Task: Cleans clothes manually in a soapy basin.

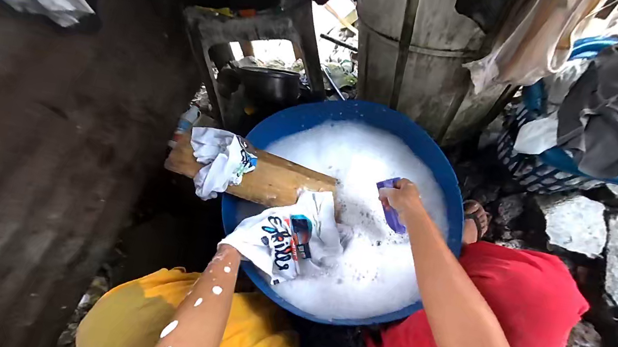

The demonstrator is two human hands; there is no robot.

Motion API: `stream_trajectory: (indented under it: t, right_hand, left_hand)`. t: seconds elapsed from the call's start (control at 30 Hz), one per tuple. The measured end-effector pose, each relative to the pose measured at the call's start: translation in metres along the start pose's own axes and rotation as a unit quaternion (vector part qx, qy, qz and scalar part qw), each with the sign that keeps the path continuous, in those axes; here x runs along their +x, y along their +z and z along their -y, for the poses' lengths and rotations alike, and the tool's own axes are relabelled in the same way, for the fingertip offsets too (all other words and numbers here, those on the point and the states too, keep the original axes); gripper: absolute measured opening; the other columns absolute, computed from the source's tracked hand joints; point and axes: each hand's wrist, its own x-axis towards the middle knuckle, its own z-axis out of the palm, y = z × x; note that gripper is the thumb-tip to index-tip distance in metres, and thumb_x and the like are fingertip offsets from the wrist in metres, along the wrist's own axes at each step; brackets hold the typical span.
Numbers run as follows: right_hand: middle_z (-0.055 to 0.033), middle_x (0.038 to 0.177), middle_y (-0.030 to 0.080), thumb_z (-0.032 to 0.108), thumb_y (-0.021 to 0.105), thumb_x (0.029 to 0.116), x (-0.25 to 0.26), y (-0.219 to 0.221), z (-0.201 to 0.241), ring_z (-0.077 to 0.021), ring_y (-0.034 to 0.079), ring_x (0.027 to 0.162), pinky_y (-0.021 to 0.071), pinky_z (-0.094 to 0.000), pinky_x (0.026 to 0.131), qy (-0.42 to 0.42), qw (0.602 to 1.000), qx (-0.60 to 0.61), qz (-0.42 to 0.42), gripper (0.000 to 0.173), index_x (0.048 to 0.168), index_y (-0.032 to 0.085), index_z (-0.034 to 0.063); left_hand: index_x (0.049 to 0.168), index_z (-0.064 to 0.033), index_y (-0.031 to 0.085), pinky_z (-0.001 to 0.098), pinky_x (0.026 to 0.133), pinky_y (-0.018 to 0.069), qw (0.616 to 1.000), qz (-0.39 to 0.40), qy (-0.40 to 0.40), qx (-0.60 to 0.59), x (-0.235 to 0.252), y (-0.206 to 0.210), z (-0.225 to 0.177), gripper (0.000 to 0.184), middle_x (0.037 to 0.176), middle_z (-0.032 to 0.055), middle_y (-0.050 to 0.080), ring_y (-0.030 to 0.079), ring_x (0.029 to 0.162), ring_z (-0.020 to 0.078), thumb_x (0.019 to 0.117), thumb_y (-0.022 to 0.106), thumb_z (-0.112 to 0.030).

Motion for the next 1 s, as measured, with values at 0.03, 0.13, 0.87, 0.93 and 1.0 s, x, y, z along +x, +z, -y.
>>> stream_trajectory:
  t: [0.03,0.13,0.87,0.93,1.0]
  right_hand:
    - [-0.0182,0.104,0.068,0.01,0.064,0.099,0.003,-0.001,-0.006,-0.0227,0.065,0.083,0.0553,-0.0404,0.078,0.013,1.0,0.001,-0.012,0.036,0.131,0.056,-0.0046]
    - [-0.0214,0.111,0.068,0.013,0.059,0.1029,0.015,-0.008,-0.018,-0.0282,0.068,0.088,0.0565,-0.0451,0.08,0.037,0.999,-0.017,-0.028,0.037,0.136,0.053,-0.0022]
    - [-0.0273,0.152,0.048,0.002,0.044,0.1053,-0.007,0.052,-0.088,-0.0485,0.044,0.141,0.0348,-0.0671,0.11,-0.09,0.862,-0.496,0.062,0.046,0.151,0.042,0.0006]
    - [-0.0276,0.152,0.047,-0.001,0.046,0.1037,-0.008,0.051,-0.082,-0.0486,0.045,0.14,0.0364,-0.0669,0.109,-0.077,0.864,-0.494,0.066,0.049,0.152,0.04,0.0015]
    - [-0.0288,0.151,0.047,-0.003,0.048,0.1022,-0.007,0.052,-0.077,-0.0504,0.049,0.136,0.041,-0.0674,0.104,-0.064,0.861,-0.5,0.065,0.052,0.153,0.038,0.002]
  left_hand:
    - [0.139,0.0018,0.057,0.0461,0.105,0.0493,0.999,0.008,0.043,0.004,-0.005,-0.006,-0.004,0.047,0.128,0.0236,0.065,0.064,0.119,0.0318,0.1027,0.056,-0.028]
    - [0.146,-0.0012,0.049,0.0348,0.111,0.0418,0.967,0.191,-0.162,0.051,-0.029,-0.081,-0.123,0.041,0.14,0.0156,0.059,0.056,0.129,0.0206,0.1062,0.051,-0.011]
    - [0.123,0.0084,0.061,0.0444,0.093,0.0488,0.808,-0.259,-0.37,-0.378,0.048,-0.006,-0.037,0.048,0.118,0.0226,0.067,0.064,0.106,0.0285,0.1136,0.033,-0.03]
    - [0.118,0.0082,0.064,0.0459,0.095,0.0476,0.808,-0.284,-0.357,-0.373,0.043,-0.003,-0.044,0.042,0.117,0.0229,0.067,0.063,0.107,0.0296,0.1128,0.036,-0.022]
    - [0.126,0.0074,0.06,0.0485,0.098,0.0467,0.803,-0.282,-0.344,-0.396,0.04,0.003,-0.043,0.042,0.126,0.0239,0.064,0.061,0.115,0.0325,0.1126,0.036,-0.024]
